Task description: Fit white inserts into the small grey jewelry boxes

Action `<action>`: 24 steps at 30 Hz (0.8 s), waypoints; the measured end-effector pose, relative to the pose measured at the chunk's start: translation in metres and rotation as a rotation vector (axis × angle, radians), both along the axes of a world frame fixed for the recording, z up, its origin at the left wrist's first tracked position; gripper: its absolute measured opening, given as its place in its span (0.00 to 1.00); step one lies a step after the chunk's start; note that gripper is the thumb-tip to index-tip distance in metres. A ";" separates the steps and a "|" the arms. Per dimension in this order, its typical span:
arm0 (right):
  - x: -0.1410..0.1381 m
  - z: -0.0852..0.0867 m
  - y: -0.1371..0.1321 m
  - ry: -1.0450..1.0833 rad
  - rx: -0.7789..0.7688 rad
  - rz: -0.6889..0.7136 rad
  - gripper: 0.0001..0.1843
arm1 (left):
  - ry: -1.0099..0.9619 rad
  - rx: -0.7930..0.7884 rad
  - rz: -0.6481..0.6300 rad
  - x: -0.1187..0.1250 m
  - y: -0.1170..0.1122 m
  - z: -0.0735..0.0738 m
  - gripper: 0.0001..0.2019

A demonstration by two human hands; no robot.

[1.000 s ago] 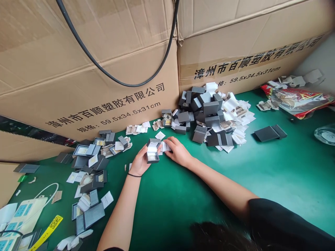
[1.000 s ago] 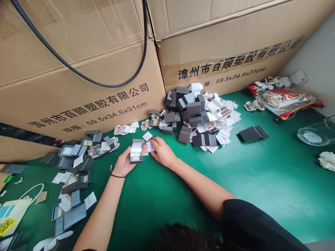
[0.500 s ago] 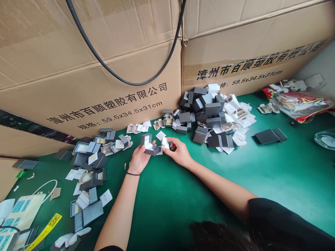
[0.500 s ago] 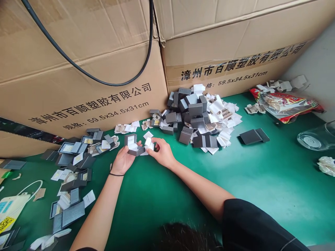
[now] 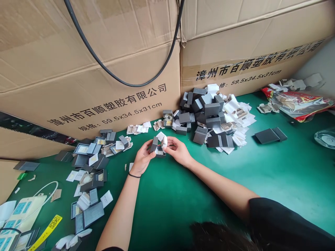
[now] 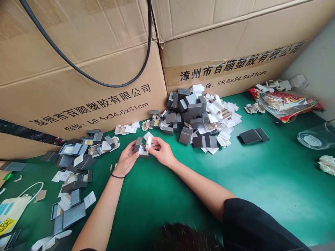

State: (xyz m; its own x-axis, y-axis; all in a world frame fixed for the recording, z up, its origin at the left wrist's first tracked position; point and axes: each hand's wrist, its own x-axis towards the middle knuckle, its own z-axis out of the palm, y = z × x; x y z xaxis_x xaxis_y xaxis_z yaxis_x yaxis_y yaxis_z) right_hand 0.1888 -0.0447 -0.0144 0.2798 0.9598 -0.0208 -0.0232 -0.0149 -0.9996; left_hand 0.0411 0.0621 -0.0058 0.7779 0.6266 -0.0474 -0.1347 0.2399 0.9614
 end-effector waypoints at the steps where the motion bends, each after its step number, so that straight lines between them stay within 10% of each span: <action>1: 0.000 0.000 0.000 -0.031 -0.006 -0.016 0.41 | 0.007 0.021 -0.006 0.000 0.000 0.000 0.26; 24: -0.005 -0.009 -0.002 -0.418 0.056 -0.088 0.35 | 0.055 0.212 -0.076 0.000 0.000 -0.004 0.28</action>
